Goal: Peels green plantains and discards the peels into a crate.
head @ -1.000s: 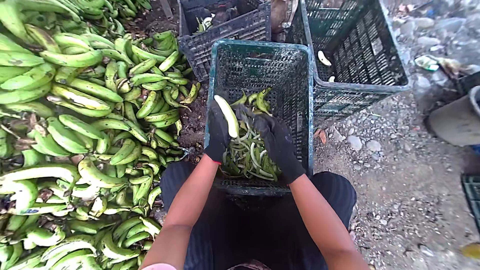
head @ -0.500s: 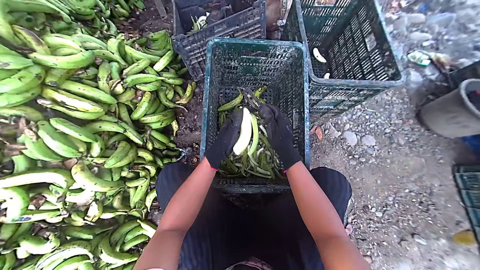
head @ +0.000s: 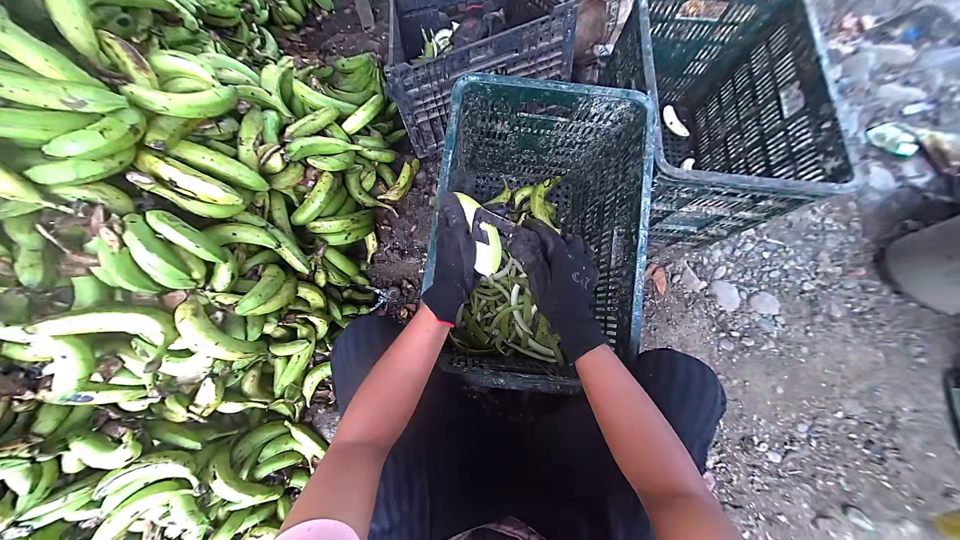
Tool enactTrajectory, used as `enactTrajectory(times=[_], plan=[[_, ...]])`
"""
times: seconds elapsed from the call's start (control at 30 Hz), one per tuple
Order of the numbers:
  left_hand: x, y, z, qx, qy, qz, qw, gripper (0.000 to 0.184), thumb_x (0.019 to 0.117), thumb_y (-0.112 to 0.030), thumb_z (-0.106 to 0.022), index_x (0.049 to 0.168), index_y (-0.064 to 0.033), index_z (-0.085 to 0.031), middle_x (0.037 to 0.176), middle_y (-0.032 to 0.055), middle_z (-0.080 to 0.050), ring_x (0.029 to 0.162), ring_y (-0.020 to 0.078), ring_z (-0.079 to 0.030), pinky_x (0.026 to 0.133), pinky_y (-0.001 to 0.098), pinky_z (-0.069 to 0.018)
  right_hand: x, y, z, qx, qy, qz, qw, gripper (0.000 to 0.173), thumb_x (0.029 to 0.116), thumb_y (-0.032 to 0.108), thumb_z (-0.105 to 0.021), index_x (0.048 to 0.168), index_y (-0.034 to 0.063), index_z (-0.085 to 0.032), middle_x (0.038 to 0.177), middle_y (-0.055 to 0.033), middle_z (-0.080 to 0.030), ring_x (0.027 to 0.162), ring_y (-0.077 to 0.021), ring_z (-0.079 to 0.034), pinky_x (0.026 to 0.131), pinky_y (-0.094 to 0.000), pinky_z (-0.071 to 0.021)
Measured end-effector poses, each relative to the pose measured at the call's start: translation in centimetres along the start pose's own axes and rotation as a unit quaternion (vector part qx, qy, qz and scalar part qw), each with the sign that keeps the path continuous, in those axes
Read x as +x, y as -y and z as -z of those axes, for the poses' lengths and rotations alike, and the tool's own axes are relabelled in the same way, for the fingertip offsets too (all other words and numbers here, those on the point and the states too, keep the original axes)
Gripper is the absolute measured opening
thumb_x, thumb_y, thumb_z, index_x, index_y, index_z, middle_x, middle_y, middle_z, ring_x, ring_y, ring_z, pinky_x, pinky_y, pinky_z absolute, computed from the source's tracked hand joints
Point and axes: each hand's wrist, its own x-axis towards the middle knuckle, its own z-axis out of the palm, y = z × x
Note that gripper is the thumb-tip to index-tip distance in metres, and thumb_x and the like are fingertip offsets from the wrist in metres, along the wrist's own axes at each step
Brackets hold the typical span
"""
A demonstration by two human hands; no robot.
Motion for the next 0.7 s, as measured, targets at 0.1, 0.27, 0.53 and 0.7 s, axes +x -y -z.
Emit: enactTrajectory(times=[0.1,0.27,0.53,0.7], plan=[[-0.1,0.6,0.2,0.125,0.011,0.018,0.992,0.063,0.1112,-0.043,-0.012,0.144,-0.0005,-0.045,0.124,0.0142,-0.06,0.108,0.0121,-0.061,0.097,0.0333,-0.0521,-0.1,-0.6,0.2,-0.057,-0.033,0.02,0.998,0.065,0.1018,0.068,-0.032,0.155,0.0331,-0.044,0.132,-0.0258,-0.056,0.122,-0.0499,-0.053,0.088,-0.0707,-0.043],[0.9,0.4,1.1,0.138,0.165,0.007,0.977,0.053,0.1116,-0.03,-0.018,0.143,0.0,-0.049,0.135,0.0129,-0.058,0.117,0.0108,-0.058,0.102,0.0301,-0.0482,0.6,-0.8,0.7,-0.058,-0.028,0.007,0.998,0.065,0.1015,0.067,-0.034,0.151,0.0284,-0.051,0.129,-0.0288,-0.058,0.118,-0.0523,-0.055,0.086,-0.0709,-0.0435],[-2.0,-0.5,-0.1,0.223,0.233,0.066,0.944,0.072,0.1074,-0.053,-0.016,0.133,0.0027,-0.053,0.098,0.0117,-0.069,0.083,0.0162,-0.068,0.077,0.0378,-0.06,3.1,-2.4,1.2,0.09,0.066,-0.086,0.99,0.069,0.1032,0.063,-0.027,0.136,0.0148,-0.063,0.122,-0.017,-0.069,0.117,-0.0349,-0.064,0.093,-0.0632,-0.0463],[0.0,-0.5,0.0,-0.075,-0.045,0.04,0.995,0.048,0.1114,-0.041,-0.021,0.123,-0.0069,-0.051,0.089,0.0023,-0.059,0.075,0.0093,-0.06,0.072,0.03,-0.0561,-0.3,-0.7,-1.1,0.006,-0.014,0.036,0.999,0.06,0.1021,0.057,-0.042,0.15,0.0212,-0.051,0.129,-0.0264,-0.058,0.12,-0.0487,-0.055,0.092,-0.0708,-0.044]])
